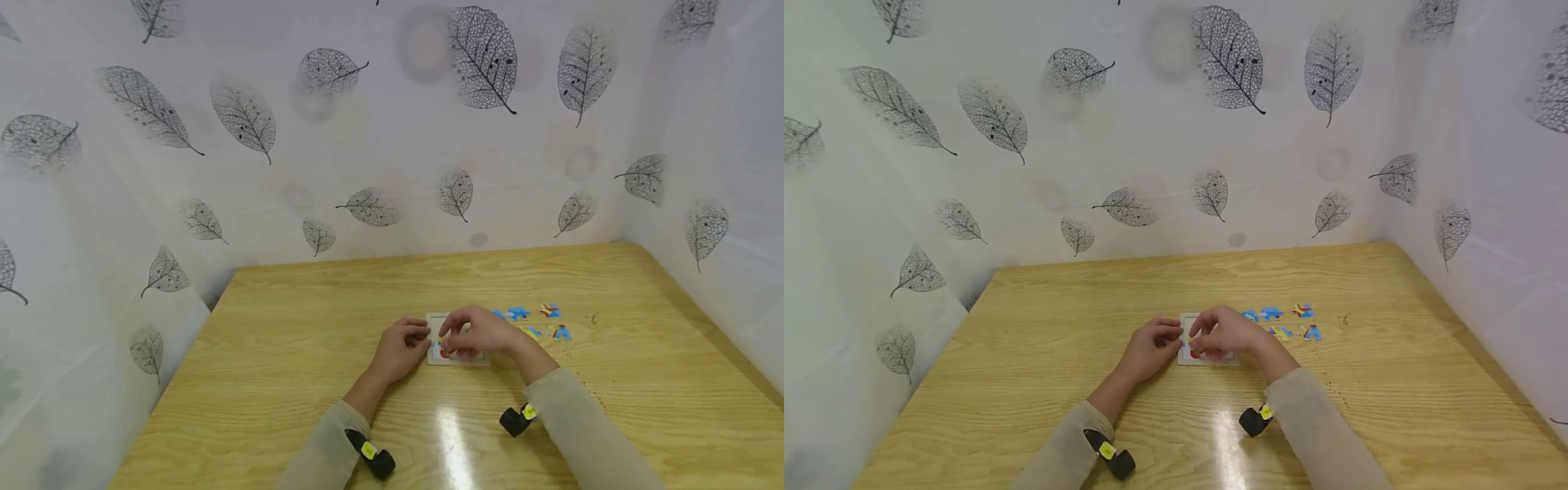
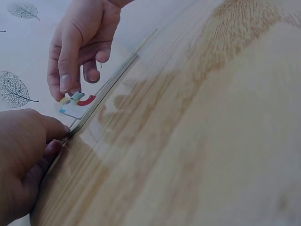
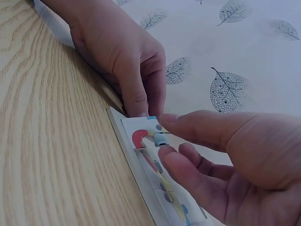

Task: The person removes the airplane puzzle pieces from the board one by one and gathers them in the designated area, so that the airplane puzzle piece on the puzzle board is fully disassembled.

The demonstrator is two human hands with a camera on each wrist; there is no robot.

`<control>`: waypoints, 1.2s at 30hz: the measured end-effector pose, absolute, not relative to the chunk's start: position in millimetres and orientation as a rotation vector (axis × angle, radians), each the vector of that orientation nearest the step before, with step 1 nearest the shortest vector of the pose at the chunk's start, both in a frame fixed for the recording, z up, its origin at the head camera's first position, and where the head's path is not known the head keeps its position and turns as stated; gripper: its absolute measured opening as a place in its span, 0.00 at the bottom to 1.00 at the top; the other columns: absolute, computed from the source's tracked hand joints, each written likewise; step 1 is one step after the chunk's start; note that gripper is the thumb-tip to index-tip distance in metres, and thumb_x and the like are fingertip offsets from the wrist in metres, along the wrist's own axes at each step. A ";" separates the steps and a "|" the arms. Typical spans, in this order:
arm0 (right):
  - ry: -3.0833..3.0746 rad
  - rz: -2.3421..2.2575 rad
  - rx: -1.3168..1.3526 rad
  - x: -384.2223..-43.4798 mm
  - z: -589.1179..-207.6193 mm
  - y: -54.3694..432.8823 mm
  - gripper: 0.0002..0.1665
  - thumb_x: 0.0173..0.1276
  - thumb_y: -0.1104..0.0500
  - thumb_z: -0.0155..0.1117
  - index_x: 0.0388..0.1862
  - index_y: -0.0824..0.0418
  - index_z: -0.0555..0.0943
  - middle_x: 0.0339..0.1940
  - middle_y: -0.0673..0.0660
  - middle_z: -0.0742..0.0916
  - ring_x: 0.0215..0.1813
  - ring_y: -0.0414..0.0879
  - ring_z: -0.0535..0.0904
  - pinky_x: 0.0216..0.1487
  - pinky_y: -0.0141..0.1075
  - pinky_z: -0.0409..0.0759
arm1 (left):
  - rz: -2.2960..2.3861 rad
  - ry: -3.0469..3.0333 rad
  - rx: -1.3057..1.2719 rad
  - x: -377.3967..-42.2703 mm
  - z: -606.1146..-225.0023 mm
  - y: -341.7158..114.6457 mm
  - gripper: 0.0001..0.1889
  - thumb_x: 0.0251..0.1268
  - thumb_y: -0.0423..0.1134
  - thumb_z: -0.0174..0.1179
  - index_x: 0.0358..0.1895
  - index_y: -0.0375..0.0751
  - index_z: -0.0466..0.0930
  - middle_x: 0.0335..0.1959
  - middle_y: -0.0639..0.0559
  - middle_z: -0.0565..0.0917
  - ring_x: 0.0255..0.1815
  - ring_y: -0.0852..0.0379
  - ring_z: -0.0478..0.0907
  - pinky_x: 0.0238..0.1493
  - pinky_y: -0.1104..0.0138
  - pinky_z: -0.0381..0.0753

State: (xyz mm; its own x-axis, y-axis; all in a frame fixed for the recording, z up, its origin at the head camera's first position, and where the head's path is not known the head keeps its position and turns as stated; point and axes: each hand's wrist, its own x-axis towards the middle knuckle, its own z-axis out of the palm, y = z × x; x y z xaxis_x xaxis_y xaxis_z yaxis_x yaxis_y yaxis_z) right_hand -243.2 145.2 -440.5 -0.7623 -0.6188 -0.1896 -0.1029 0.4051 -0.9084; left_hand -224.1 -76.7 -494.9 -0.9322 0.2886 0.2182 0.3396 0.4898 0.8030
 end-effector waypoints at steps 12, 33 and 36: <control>2.243 -1.292 -0.692 -246.4 -438.5 148.0 0.07 0.67 0.63 0.67 0.39 0.67 0.81 0.31 0.58 0.86 0.32 0.48 0.84 0.35 0.40 0.84 | -1.468 -2.662 -0.551 -223.5 -494.1 -75.7 0.11 0.65 0.32 0.65 0.48 0.32 0.87 0.55 0.44 0.83 0.43 0.55 0.83 0.43 0.74 0.81; 1.995 -1.346 -0.608 -261.4 -447.1 189.2 0.17 0.71 0.66 0.57 0.56 0.72 0.78 0.37 0.61 0.85 0.41 0.50 0.87 0.46 0.42 0.87 | -1.462 -2.691 -0.506 -222.4 -492.9 -74.8 0.11 0.66 0.33 0.65 0.48 0.33 0.87 0.55 0.46 0.83 0.44 0.56 0.83 0.43 0.75 0.81; 1.992 -1.345 -0.576 -262.4 -447.8 197.3 0.16 0.70 0.67 0.59 0.54 0.72 0.78 0.35 0.61 0.85 0.40 0.51 0.87 0.46 0.43 0.87 | -1.457 -2.694 -0.507 -222.1 -492.8 -74.9 0.11 0.66 0.32 0.65 0.48 0.33 0.87 0.55 0.46 0.83 0.44 0.56 0.83 0.43 0.74 0.81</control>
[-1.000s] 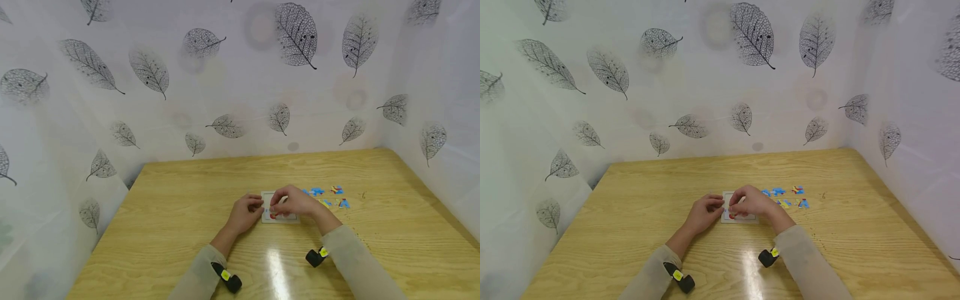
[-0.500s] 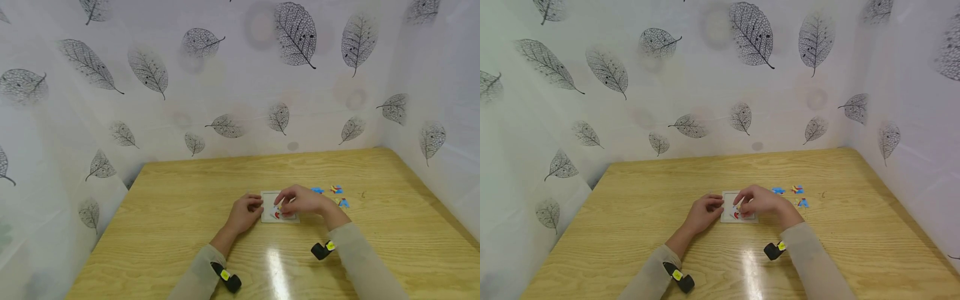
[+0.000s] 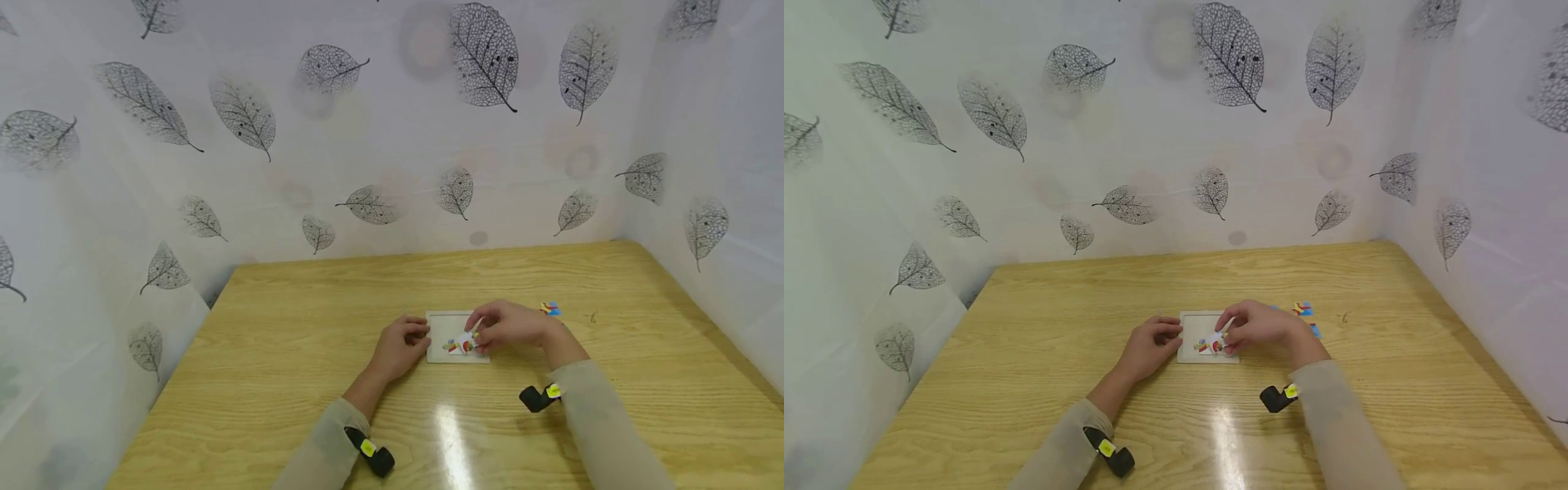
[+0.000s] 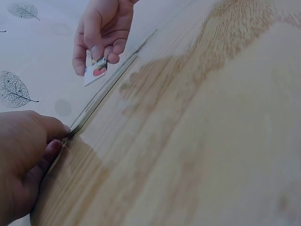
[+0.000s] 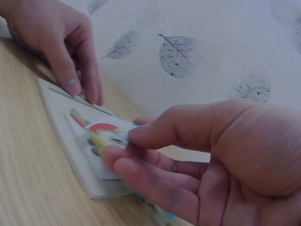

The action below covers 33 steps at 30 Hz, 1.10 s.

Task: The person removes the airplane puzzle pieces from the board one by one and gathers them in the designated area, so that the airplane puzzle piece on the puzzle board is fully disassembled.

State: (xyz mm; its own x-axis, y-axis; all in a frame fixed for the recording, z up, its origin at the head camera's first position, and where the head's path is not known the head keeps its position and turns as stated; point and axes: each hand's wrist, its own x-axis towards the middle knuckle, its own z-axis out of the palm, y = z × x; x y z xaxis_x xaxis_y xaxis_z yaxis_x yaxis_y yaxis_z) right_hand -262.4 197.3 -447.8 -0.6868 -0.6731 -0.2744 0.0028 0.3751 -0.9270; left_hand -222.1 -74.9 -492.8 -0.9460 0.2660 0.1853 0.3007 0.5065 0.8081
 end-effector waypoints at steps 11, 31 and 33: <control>2.071 -1.335 -0.528 -263.8 -442.4 237.2 0.18 0.66 0.62 0.69 0.51 0.72 0.79 0.38 0.59 0.89 0.41 0.48 0.87 0.48 0.39 0.86 | -1.452 -2.698 -0.505 -220.6 -490.5 -74.7 0.11 0.66 0.33 0.64 0.49 0.34 0.87 0.55 0.46 0.83 0.45 0.55 0.83 0.44 0.73 0.81; 2.033 -1.249 -0.428 -259.4 -443.4 248.1 0.20 0.60 0.63 0.74 0.47 0.74 0.81 0.34 0.58 0.90 0.36 0.44 0.86 0.41 0.37 0.87 | -1.467 -2.700 -0.498 -221.0 -491.7 -75.0 0.11 0.66 0.33 0.64 0.49 0.34 0.87 0.56 0.46 0.83 0.45 0.56 0.83 0.43 0.74 0.80; 2.030 -1.246 -0.430 -258.8 -442.5 247.0 0.19 0.60 0.64 0.74 0.46 0.75 0.81 0.34 0.58 0.90 0.36 0.43 0.86 0.41 0.37 0.87 | -1.464 -2.702 -0.497 -220.8 -491.4 -74.9 0.11 0.66 0.33 0.64 0.49 0.34 0.87 0.56 0.46 0.83 0.45 0.56 0.83 0.43 0.74 0.80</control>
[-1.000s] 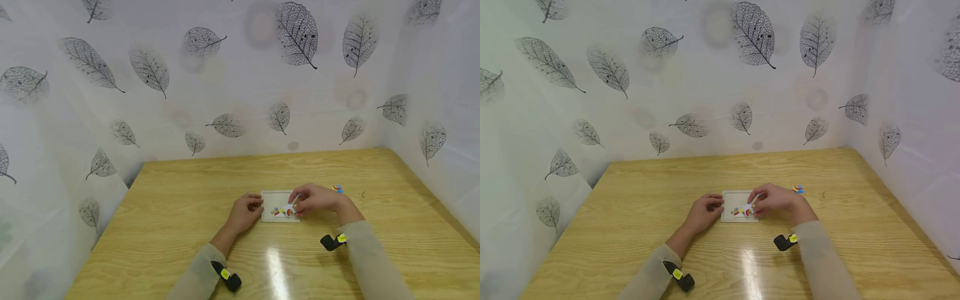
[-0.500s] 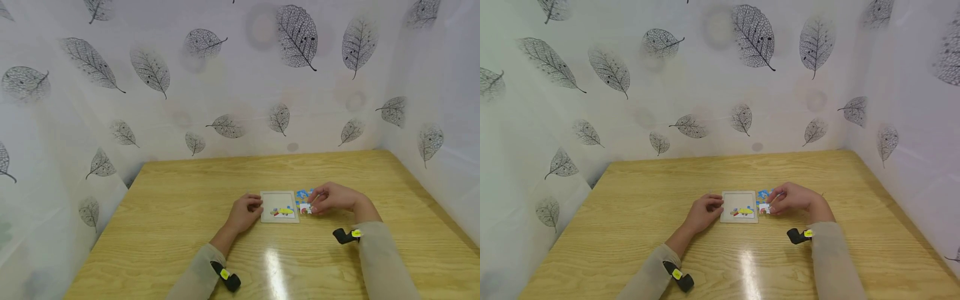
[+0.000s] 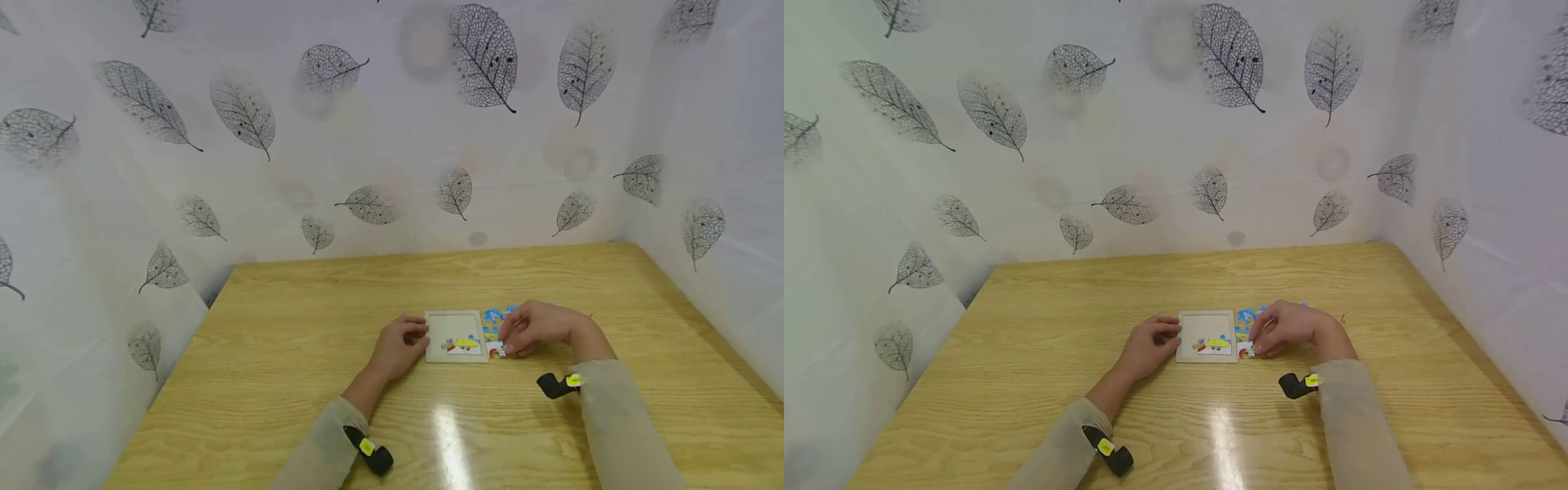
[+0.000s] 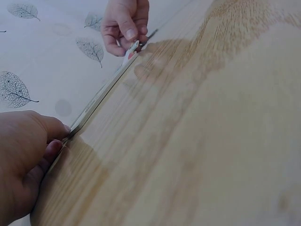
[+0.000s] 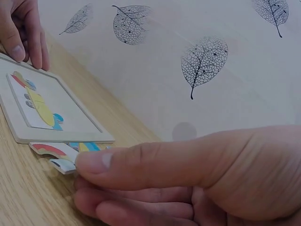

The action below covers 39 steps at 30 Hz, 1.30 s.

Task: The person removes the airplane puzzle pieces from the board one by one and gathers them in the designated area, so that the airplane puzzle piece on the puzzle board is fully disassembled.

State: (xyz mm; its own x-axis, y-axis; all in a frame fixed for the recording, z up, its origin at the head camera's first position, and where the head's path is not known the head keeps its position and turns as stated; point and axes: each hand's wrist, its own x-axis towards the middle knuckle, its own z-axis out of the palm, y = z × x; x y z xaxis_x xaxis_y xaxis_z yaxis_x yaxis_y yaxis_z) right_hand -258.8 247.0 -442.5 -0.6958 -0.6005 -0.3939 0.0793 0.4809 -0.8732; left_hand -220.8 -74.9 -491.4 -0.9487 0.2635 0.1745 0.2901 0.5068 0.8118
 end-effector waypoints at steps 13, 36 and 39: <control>2.079 -1.170 -0.455 -256.3 -431.0 244.6 0.16 0.65 0.59 0.72 0.44 0.71 0.85 0.37 0.58 0.90 0.36 0.45 0.86 0.42 0.39 0.87 | -1.462 -2.714 -0.498 -220.3 -489.8 -75.1 0.11 0.67 0.33 0.64 0.49 0.34 0.86 0.56 0.45 0.82 0.45 0.55 0.82 0.44 0.74 0.80; 2.141 -1.251 -0.453 -262.1 -432.3 230.6 0.23 0.68 0.57 0.69 0.54 0.73 0.80 0.39 0.60 0.90 0.39 0.48 0.88 0.44 0.40 0.87 | -1.462 -2.710 -0.495 -219.3 -487.9 -75.0 0.11 0.66 0.33 0.65 0.49 0.34 0.87 0.56 0.45 0.83 0.44 0.56 0.82 0.43 0.75 0.80; 2.132 -1.281 -0.465 -263.1 -435.6 226.8 0.23 0.69 0.59 0.67 0.55 0.75 0.79 0.40 0.61 0.90 0.39 0.47 0.87 0.43 0.39 0.87 | -1.456 -2.708 -0.502 -219.6 -488.2 -75.0 0.11 0.66 0.33 0.65 0.49 0.34 0.87 0.55 0.45 0.83 0.44 0.56 0.82 0.43 0.75 0.80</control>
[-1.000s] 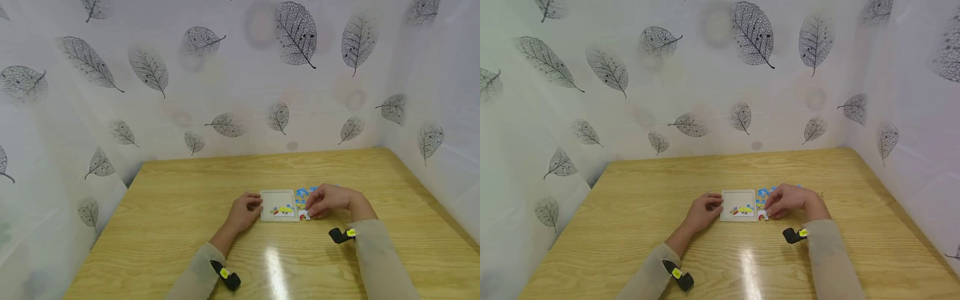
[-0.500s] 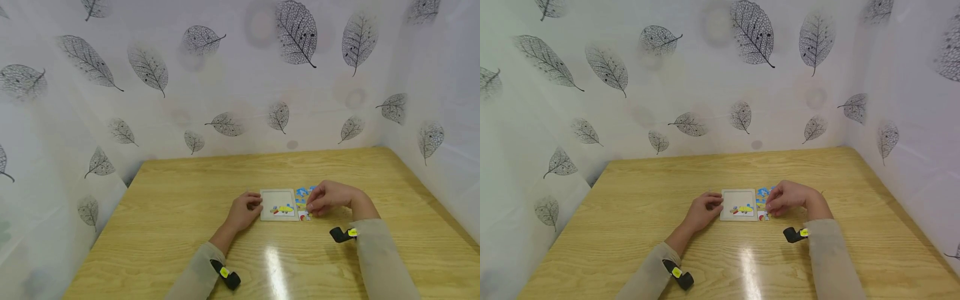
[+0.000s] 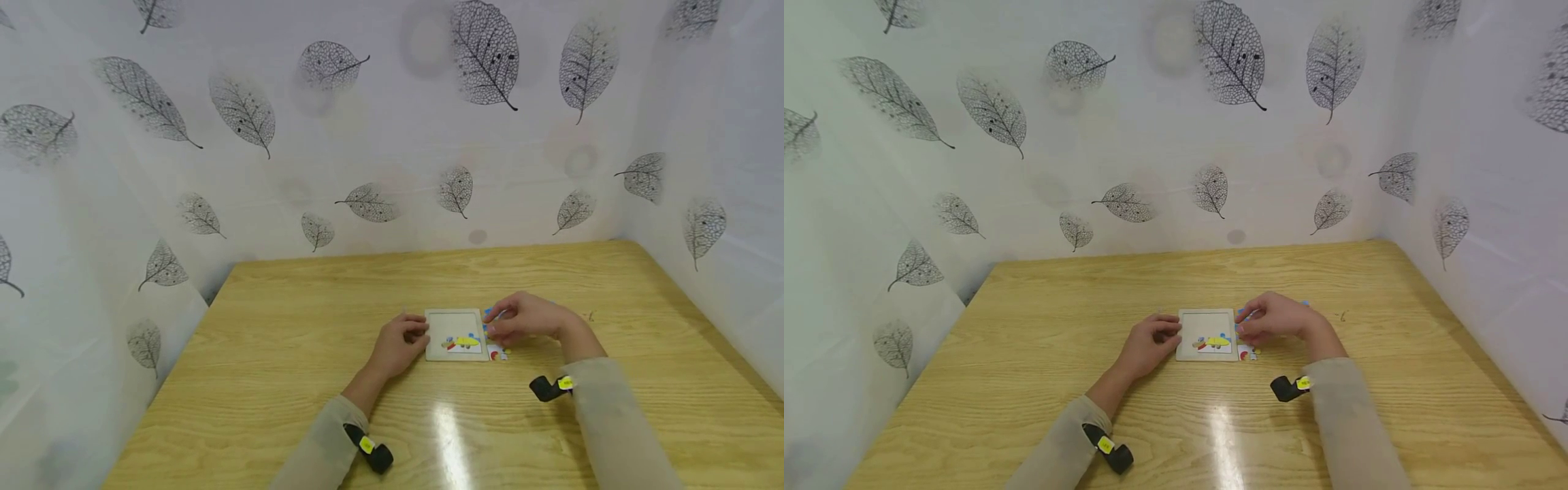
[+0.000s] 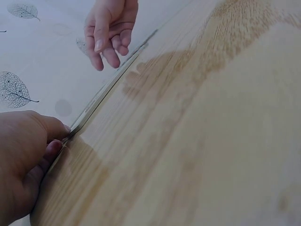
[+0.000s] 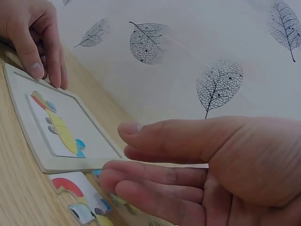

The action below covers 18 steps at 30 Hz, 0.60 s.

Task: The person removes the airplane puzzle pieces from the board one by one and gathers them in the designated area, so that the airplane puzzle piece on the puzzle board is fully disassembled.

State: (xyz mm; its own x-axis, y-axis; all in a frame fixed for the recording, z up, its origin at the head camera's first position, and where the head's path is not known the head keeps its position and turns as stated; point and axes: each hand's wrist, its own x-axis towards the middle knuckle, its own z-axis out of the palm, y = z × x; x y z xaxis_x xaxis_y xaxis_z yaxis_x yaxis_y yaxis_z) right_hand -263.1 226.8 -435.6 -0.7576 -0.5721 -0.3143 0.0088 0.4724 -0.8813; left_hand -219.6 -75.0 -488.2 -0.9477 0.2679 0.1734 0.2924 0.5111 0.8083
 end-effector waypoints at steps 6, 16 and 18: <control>2.139 -1.306 -0.531 -263.7 -438.4 211.7 0.23 0.71 0.59 0.65 0.56 0.75 0.79 0.43 0.63 0.89 0.40 0.47 0.87 0.44 0.39 0.87 | -1.454 -2.708 -0.504 -219.8 -488.8 -75.7 0.11 0.66 0.33 0.65 0.49 0.34 0.87 0.55 0.46 0.83 0.44 0.56 0.82 0.43 0.75 0.80; 2.151 -1.215 -0.637 -257.8 -440.3 181.1 0.19 0.70 0.58 0.65 0.52 0.72 0.82 0.38 0.61 0.89 0.37 0.48 0.86 0.41 0.40 0.87 | -1.463 -2.719 -0.484 -221.0 -489.1 -75.1 0.11 0.66 0.33 0.65 0.49 0.34 0.87 0.56 0.47 0.82 0.45 0.56 0.83 0.44 0.74 0.80; 2.143 -1.198 -0.644 -256.8 -441.6 177.7 0.18 0.71 0.59 0.65 0.50 0.72 0.83 0.37 0.60 0.89 0.36 0.47 0.86 0.41 0.40 0.87 | -1.466 -2.715 -0.489 -221.3 -489.8 -75.2 0.11 0.66 0.33 0.65 0.48 0.33 0.87 0.56 0.46 0.82 0.44 0.56 0.83 0.44 0.74 0.80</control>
